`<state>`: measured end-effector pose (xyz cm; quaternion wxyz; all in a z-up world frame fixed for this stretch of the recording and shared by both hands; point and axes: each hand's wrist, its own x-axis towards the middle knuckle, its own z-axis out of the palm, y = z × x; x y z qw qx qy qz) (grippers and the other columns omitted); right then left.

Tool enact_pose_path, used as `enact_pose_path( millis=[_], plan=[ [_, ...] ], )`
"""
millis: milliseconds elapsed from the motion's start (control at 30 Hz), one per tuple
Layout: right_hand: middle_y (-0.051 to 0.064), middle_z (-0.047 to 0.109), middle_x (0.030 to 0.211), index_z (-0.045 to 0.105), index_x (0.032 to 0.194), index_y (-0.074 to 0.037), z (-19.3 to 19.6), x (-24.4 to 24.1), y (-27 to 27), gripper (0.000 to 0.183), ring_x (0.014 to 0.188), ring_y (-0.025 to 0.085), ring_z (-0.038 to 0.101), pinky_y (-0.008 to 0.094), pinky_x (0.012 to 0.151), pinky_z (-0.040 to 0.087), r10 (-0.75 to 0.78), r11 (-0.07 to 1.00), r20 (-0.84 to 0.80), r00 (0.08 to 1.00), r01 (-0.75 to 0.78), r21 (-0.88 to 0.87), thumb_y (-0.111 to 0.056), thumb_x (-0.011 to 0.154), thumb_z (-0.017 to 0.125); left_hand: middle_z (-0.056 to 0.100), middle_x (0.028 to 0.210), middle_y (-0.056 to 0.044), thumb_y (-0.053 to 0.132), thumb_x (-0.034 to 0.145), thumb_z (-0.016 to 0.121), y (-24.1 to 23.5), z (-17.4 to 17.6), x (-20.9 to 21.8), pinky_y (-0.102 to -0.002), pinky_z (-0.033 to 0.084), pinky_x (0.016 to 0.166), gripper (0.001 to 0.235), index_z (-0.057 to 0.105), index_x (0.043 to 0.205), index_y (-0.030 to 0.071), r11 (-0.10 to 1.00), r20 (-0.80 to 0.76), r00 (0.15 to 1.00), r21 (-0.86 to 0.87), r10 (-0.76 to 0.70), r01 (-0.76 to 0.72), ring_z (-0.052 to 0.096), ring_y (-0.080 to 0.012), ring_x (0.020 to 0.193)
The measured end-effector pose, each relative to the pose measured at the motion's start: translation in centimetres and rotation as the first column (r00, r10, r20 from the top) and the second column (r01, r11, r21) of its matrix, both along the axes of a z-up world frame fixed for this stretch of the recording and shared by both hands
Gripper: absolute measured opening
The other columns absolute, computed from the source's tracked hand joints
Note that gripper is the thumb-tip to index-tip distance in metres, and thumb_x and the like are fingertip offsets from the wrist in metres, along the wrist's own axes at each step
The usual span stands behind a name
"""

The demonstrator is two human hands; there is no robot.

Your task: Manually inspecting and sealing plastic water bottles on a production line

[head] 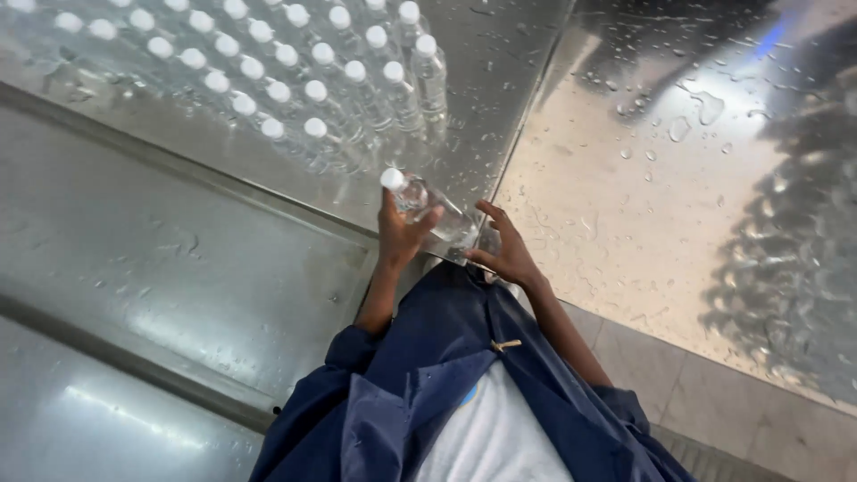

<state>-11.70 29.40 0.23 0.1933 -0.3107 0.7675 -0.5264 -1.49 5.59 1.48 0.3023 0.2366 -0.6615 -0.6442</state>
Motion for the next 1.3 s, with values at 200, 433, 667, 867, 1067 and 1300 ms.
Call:
enact_pose_path(
  millis=[200,433,667,867,1067,1300],
  plan=[
    [0.016,0.074,0.129,0.059,0.152,-0.007,-0.5,-0.4,4.1,0.085,0.118,0.024,0.071,0.046,0.098,0.061,-0.042,0.946,0.255,0.966,0.120,-0.300,-0.007,0.078,0.100,0.058,0.159,-0.025,0.030,0.074,0.104,6.4,9.0,-5.7,-0.056,0.043,0.125,0.111,0.046,0.167,0.011,0.774,0.012,0.778,-0.092,-0.628,0.626,0.053,-0.0451,0.149],
    [0.019,0.073,0.118,0.067,0.141,-0.016,1.1,0.9,8.9,0.070,0.115,0.038,0.072,0.049,0.095,0.058,-0.540,0.830,0.017,0.842,0.529,0.177,-0.029,0.079,0.096,0.060,0.158,-0.022,0.080,0.098,0.064,8.7,1.4,-10.6,-0.048,0.049,0.119,0.102,0.041,0.168,0.009,0.407,-0.486,0.695,0.574,-0.529,0.711,0.058,-0.0316,0.148],
    [0.012,0.072,0.111,0.070,0.132,-0.017,0.9,2.2,11.4,0.063,0.112,0.039,0.072,0.054,0.097,0.057,-0.509,0.771,-0.182,0.841,0.540,0.338,-0.042,0.080,0.095,0.069,0.149,-0.017,0.081,0.102,0.053,10.6,-2.2,-10.3,-0.053,0.059,0.102,0.079,0.056,0.155,0.022,0.140,-0.405,0.828,0.862,-0.388,0.487,0.067,-0.0337,0.139],
    [0.009,0.073,0.115,0.069,0.133,-0.020,0.3,2.2,12.0,0.063,0.117,0.037,0.071,0.053,0.101,0.056,-0.500,0.768,-0.127,0.856,0.507,0.392,-0.046,0.081,0.093,0.073,0.144,-0.013,0.078,0.103,0.055,11.5,-3.0,-10.2,-0.050,0.061,0.099,0.071,0.062,0.149,0.025,0.183,-0.331,0.865,0.889,-0.376,0.419,0.071,-0.0298,0.134],
    [0.025,0.069,0.138,0.054,0.155,-0.017,1.4,2.1,11.6,0.093,0.136,0.048,0.063,0.058,0.114,0.049,-0.496,0.844,0.160,0.853,0.431,0.320,-0.031,0.076,0.099,0.072,0.145,-0.018,0.073,0.108,0.053,12.8,2.4,-9.8,-0.047,0.054,0.110,0.070,0.059,0.154,0.021,0.298,-0.420,0.796,0.768,-0.436,0.568,0.067,-0.0286,0.139],
    [0.030,0.065,0.141,0.047,0.148,0.002,0.3,0.2,9.5,0.085,0.143,0.040,0.055,0.061,0.120,0.040,-0.324,0.883,0.237,0.916,0.383,-0.273,-0.003,0.080,0.098,0.068,0.149,-0.024,0.063,0.112,0.048,16.2,10.6,-10.1,-0.042,0.036,0.127,0.072,0.049,0.161,0.011,0.455,-0.364,0.617,0.440,-0.698,0.774,0.058,-0.0297,0.148]
  ],
)
